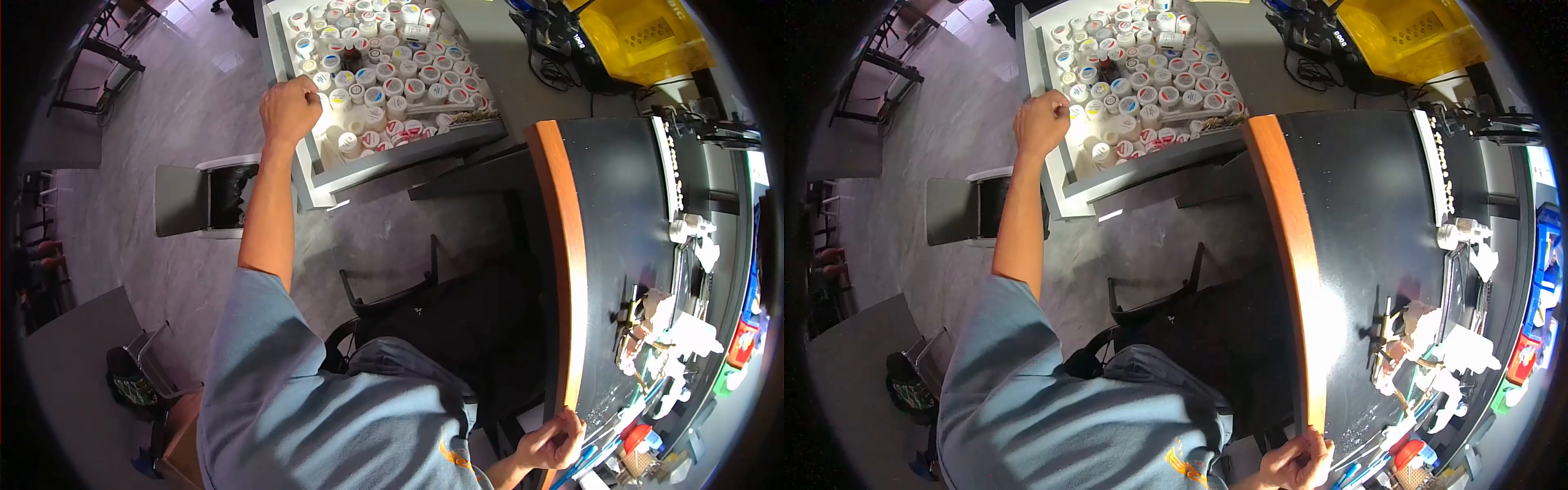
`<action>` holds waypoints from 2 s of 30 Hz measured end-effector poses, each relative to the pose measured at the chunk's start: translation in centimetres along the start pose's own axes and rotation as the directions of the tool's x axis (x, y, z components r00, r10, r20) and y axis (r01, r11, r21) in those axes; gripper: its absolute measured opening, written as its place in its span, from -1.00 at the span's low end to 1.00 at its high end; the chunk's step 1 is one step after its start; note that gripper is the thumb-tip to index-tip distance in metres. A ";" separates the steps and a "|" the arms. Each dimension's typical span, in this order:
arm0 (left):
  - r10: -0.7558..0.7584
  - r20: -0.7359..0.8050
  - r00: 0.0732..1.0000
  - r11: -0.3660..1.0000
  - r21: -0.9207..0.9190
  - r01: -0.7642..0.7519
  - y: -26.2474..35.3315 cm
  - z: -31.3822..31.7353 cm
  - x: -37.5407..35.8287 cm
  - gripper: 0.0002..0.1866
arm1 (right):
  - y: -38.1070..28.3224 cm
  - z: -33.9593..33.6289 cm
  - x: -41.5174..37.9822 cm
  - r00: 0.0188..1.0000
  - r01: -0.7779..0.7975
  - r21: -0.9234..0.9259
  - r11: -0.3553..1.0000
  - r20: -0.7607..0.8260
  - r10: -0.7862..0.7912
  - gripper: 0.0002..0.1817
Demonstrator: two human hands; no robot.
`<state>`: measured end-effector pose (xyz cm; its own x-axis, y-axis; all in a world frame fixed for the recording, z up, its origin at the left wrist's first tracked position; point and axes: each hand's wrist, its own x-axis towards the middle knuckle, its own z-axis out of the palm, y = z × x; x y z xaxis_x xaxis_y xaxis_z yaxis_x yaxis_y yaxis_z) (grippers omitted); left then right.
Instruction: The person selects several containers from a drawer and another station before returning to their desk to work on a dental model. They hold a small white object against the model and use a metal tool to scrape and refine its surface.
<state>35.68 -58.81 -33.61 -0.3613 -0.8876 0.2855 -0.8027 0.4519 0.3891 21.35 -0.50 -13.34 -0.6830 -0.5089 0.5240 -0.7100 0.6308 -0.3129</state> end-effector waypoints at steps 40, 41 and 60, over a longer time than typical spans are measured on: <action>0.030 0.115 0.993 0.958 0.280 -0.061 0.3 0.3 0.4 -0.82 | -0.6 0.8 1.3 0.992 0.130 0.039 0.991 -0.012 -0.129 -0.79; 0.024 0.120 0.992 0.954 0.294 -0.059 0.3 0.3 0.4 -0.82 | -0.6 0.8 1.4 0.990 0.139 0.044 0.989 -0.018 -0.138 -0.78; -0.070 0.172 0.983 0.944 0.329 0.010 1.2 -0.3 0.6 -0.77 | -0.9 0.3 1.8 0.988 0.144 0.080 0.986 0.046 -0.148 -0.66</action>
<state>34.66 -58.81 -32.70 -0.3806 -0.9191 0.1024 -0.9175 0.3891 0.0819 20.69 -2.15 -12.39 -0.5772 -0.6233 0.5275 -0.8127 0.5017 -0.2965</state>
